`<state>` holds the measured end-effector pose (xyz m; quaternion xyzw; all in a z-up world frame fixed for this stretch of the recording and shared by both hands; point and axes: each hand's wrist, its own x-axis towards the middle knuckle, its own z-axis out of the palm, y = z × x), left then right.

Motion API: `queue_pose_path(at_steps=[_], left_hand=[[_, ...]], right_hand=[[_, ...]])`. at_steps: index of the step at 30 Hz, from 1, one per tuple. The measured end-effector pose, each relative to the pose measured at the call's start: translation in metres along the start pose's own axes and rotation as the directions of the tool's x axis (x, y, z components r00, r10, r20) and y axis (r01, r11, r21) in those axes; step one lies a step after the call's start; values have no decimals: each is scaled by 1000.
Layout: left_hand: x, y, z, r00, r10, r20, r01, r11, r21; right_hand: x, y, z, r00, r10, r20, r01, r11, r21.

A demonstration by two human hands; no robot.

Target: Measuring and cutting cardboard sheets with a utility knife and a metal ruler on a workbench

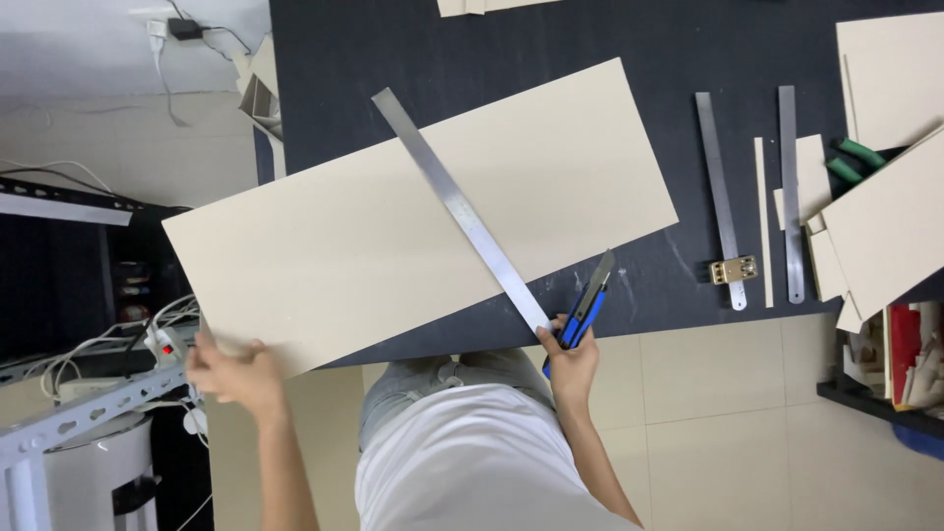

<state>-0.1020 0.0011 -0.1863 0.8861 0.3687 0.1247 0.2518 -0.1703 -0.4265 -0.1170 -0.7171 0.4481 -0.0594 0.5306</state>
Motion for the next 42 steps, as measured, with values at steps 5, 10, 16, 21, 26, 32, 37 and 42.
queue_pose_path(at_steps=[5,10,16,21,26,32,37,42], left_hand=[[-58,155,22,762,598,248,-554,801,-227],[-91,239,62,263,675,689,-683,635,-362],[-77,253,67,219,618,755,-670,658,-344],[-72,248,67,290,584,758,-643,706,-297],[-71,244,71,273,597,755,-659,688,-305],[-70,245,73,245,602,760,-667,674,-319],[-74,252,75,222,598,770,-659,674,-334],[-89,266,89,160,616,771,-716,610,-339]], right_hand=[[7,4,-18,973,23,228,51,948,-313],[-12,-34,-19,928,-57,369,249,831,-498],[-21,-53,-17,849,-235,473,510,599,-617],[-22,-47,-15,835,-244,493,545,487,-683],[-19,-45,-16,842,-210,498,536,437,-723],[-22,-57,-16,864,-115,491,491,414,-767],[-26,-77,-16,862,-59,504,488,369,-791],[-27,-92,-14,854,27,520,483,330,-811]])
